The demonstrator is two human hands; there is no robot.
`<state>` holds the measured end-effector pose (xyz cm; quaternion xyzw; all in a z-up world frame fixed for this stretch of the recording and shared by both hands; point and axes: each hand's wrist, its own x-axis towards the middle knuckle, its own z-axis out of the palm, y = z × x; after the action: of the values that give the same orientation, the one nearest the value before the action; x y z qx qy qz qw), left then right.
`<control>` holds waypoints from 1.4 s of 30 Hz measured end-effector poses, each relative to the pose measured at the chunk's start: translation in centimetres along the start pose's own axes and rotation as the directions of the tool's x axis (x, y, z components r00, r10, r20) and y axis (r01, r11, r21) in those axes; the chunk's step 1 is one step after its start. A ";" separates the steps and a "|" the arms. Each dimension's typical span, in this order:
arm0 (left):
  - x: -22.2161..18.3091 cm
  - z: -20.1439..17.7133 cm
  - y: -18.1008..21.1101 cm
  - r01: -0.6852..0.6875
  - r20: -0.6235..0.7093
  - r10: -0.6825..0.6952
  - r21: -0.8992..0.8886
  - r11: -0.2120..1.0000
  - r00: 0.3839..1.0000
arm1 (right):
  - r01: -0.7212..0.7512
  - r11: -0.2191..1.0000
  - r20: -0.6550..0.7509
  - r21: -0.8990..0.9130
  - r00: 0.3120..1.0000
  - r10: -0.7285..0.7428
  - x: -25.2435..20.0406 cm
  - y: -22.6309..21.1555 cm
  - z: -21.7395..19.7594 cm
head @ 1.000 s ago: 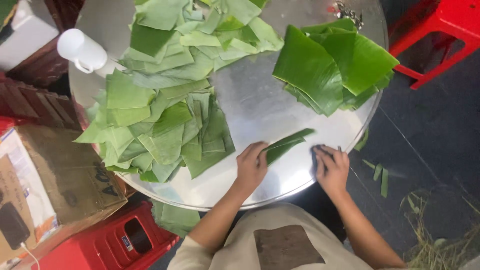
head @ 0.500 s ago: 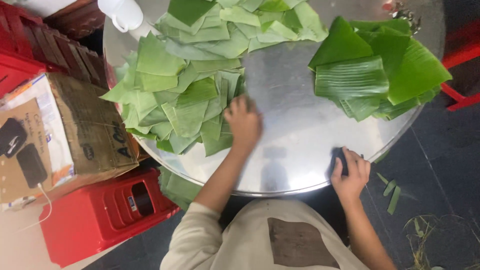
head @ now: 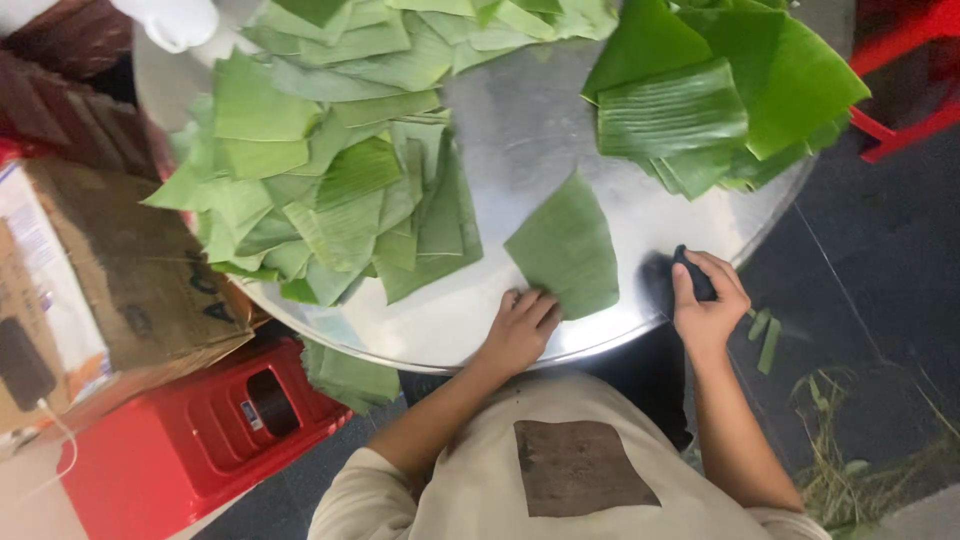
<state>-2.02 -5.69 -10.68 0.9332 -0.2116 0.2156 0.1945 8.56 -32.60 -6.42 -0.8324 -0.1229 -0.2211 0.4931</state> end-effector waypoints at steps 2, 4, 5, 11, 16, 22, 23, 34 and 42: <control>-0.2 -1.0 0.4 0.051 -0.012 -0.053 -0.093 0.994 0.999 | 0.035 0.999 0.048 0.005 0.998 -0.035 0.7 -2.6 -0.1; -0.4 -1.8 0.6 0.111 -0.021 -0.116 -0.176 0.978 0.993 | 0.073 0.997 0.103 0.022 0.992 -0.075 0.9 -5.3 1.1; -0.5 -2.0 0.7 0.125 -0.042 -0.138 -0.222 0.967 0.990 | 0.103 0.991 0.171 0.080 0.978 -0.115 0.8 -6.7 2.2; -0.7 -2.2 1.1 0.260 -0.163 -0.306 -0.255 0.931 0.938 | 0.363 0.921 0.490 0.144 0.782 -0.385 -2.9 -6.3 9.1; 1.1 -3.9 1.1 0.452 -0.105 -0.461 -0.101 0.886 0.881 | 0.427 0.903 0.617 0.038 0.701 -0.357 -3.9 -5.5 9.8; 4.4 -6.8 -0.4 0.673 0.382 -0.645 0.075 0.736 0.662 | 0.428 0.896 0.680 -0.119 0.692 -0.240 -3.9 -4.8 11.3; 4.4 -6.8 -0.6 0.672 0.390 -0.643 0.078 0.736 0.659 | 0.408 0.902 0.696 -0.139 0.688 -0.204 -3.3 -5.5 11.6; 2.4 -6.2 -3.6 0.550 0.204 -0.557 0.096 0.830 0.805 | 0.025 0.989 0.827 -0.149 0.551 0.111 1.8 -8.2 12.9; 2.3 -4.4 -5.8 0.423 0.061 -0.433 0.129 0.897 0.899 | 0.501 0.863 0.566 -0.062 0.731 -0.383 2.4 -5.2 20.8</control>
<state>1.22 0.46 -7.50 0.9749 0.0033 0.1378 0.1748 13.57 -11.96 -9.91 -0.8537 -0.4265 -0.1034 0.2805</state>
